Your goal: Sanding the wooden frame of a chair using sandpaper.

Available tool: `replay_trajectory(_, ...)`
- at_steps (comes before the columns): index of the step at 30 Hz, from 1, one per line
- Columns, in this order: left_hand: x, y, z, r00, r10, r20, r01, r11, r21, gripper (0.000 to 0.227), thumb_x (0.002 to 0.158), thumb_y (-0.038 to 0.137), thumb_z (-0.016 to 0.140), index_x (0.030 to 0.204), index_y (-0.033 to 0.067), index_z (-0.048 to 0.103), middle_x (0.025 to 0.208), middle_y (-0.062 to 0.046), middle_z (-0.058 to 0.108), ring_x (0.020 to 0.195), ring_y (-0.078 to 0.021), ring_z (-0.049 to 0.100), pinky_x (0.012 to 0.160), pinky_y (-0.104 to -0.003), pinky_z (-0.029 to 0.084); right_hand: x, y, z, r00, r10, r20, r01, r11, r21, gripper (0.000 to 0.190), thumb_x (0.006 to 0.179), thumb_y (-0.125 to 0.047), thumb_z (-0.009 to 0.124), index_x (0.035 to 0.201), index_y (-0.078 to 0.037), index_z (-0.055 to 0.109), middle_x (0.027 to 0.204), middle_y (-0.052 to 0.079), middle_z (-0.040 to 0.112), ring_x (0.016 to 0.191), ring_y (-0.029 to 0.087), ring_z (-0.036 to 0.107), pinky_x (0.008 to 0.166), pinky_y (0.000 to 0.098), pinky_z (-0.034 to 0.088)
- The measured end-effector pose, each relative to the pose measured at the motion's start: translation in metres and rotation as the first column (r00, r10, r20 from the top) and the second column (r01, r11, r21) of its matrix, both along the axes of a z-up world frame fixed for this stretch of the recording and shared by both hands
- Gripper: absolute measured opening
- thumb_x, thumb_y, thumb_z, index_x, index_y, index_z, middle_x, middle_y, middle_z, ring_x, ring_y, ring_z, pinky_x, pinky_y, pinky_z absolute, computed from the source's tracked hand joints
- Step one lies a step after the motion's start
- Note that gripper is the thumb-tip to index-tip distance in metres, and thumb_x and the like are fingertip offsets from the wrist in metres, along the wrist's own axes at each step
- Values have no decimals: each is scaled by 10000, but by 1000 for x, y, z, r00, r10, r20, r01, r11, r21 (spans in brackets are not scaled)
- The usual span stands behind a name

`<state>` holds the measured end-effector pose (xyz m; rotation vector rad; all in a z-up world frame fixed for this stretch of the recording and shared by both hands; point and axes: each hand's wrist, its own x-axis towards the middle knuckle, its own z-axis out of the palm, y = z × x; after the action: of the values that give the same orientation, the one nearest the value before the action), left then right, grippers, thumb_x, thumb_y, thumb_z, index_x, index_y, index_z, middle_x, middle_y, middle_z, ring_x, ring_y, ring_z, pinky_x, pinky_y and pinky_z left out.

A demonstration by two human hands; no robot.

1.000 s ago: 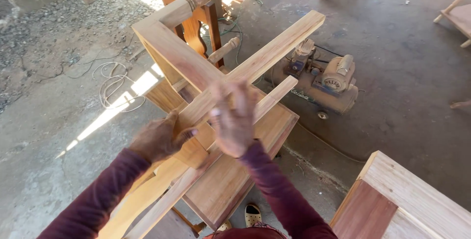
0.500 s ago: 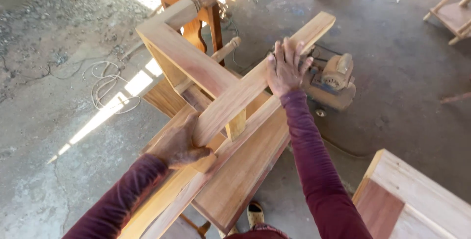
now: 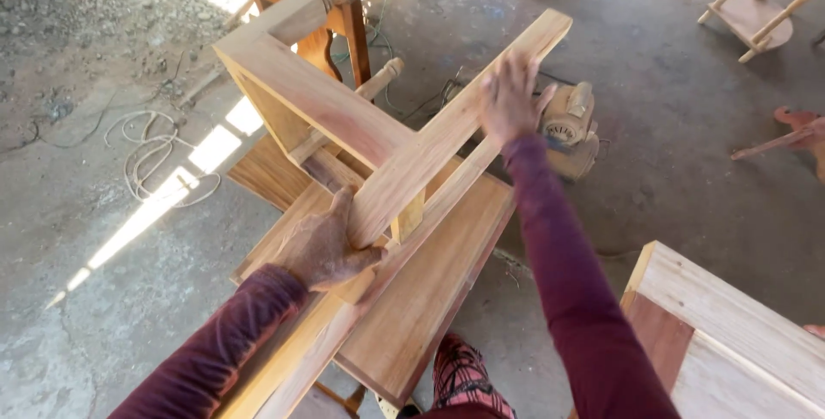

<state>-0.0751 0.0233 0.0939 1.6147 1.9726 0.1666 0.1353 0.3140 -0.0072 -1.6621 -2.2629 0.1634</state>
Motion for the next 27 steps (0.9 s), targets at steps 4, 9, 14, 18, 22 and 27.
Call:
replay_trajectory(4, -2, 2, -22, 994, -27, -106, 86, 795, 600, 1075, 875, 630, 639, 1557, -55, 170, 1452, -372, 465, 1287, -524, 470, 1038, -532, 422, -1, 17, -22, 997, 30, -67, -22, 992, 127, 687, 1082, -472, 201, 1640, -71, 187, 1736, 67, 106, 1593, 321, -31, 1196, 669, -111)
replay_trajectory(9, 13, 56, -37, 966, 51, -255, 120, 781, 613, 766, 1003, 624, 409, 1601, 153, 319, 1633, -313, 256, 1509, -508, 218, 1199, -586, 233, -15, -88, -15, 914, 391, -107, -324, 864, 386, 638, 1122, -406, 116, 1660, -64, 146, 1742, 86, 42, 1597, 322, -66, 1220, 582, -188)
replay_trajectory(14, 18, 116, -43, 946, 68, -316, 83, 893, 442, 695, 1024, 629, 318, 1592, 228, 349, 1662, -252, 177, 1542, -472, 81, 1211, -660, 76, 15, 19, -37, 962, 264, -71, -223, 908, 354, 616, 1121, -398, 121, 1671, -124, 172, 1753, -5, 55, 1614, 279, -38, 1214, 552, -212)
replay_trajectory(18, 24, 122, -33, 968, 100, -232, -13, 937, 350, 718, 968, 639, 341, 1579, 261, 325, 1684, -174, 112, 1550, -422, 8, 1152, -708, 32, 56, 129, 12, 989, 128, -72, -121, 989, 88, 606, 1084, -397, 210, 1608, -104, 290, 1712, 60, 164, 1589, 334, 27, 1175, 707, -85)
replay_trajectory(22, 29, 124, -30, 964, 108, -244, -14, 933, 360, 690, 984, 641, 347, 1583, 299, 331, 1681, -186, 102, 1545, -431, 16, 1171, -711, 48, 72, 213, 30, 997, 58, -55, -59, 998, -29, 569, 1044, -398, 266, 1522, -105, 365, 1662, 83, 242, 1545, 387, 64, 1147, 767, -2)
replay_trajectory(27, 36, 132, -27, 949, 115, -293, -8, 938, 345, 677, 967, 616, 344, 1563, 295, 360, 1678, -191, 116, 1532, -438, 14, 1127, -744, 114, 37, 115, 1, 862, 487, 142, -507, 833, 219, 542, 1049, -384, 349, 1483, -66, 415, 1633, 136, 327, 1533, 403, 172, 1155, 746, 74)
